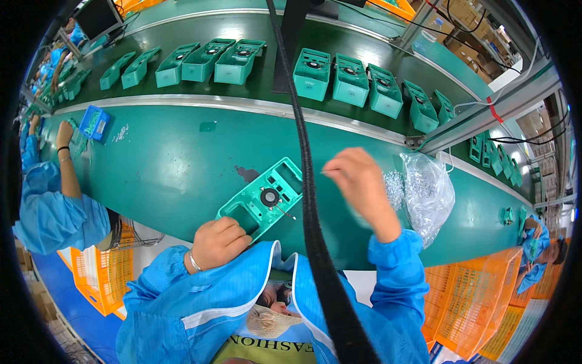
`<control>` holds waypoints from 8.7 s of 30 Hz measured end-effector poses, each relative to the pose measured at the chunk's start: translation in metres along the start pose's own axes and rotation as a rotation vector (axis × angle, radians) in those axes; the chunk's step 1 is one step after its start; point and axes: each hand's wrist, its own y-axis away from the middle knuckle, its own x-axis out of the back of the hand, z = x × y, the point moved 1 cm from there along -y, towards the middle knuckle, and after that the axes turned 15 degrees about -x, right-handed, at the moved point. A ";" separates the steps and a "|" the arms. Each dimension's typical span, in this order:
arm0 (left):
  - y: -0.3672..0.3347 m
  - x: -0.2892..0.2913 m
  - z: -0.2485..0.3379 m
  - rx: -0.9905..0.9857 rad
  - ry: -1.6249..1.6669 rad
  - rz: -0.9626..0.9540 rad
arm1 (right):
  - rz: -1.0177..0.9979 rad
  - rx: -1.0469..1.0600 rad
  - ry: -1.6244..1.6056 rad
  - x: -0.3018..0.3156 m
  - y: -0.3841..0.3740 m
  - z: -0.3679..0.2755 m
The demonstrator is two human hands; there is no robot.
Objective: The person assembles electronic components into green plastic meter housings by hand on a factory assembly line.
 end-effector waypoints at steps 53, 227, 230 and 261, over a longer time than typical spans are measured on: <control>0.011 0.008 -0.006 -0.004 0.027 -0.038 | 0.026 0.216 0.215 -0.080 0.015 -0.060; -0.069 -0.026 -0.287 0.674 -0.488 -0.219 | -0.126 0.137 0.143 -0.064 0.062 -0.090; -0.060 -0.020 -0.287 0.657 -0.533 -0.172 | -0.155 0.111 0.131 -0.064 0.062 -0.094; 0.096 0.093 -0.090 0.383 -0.214 -0.072 | -0.172 0.338 0.154 -0.087 0.042 -0.112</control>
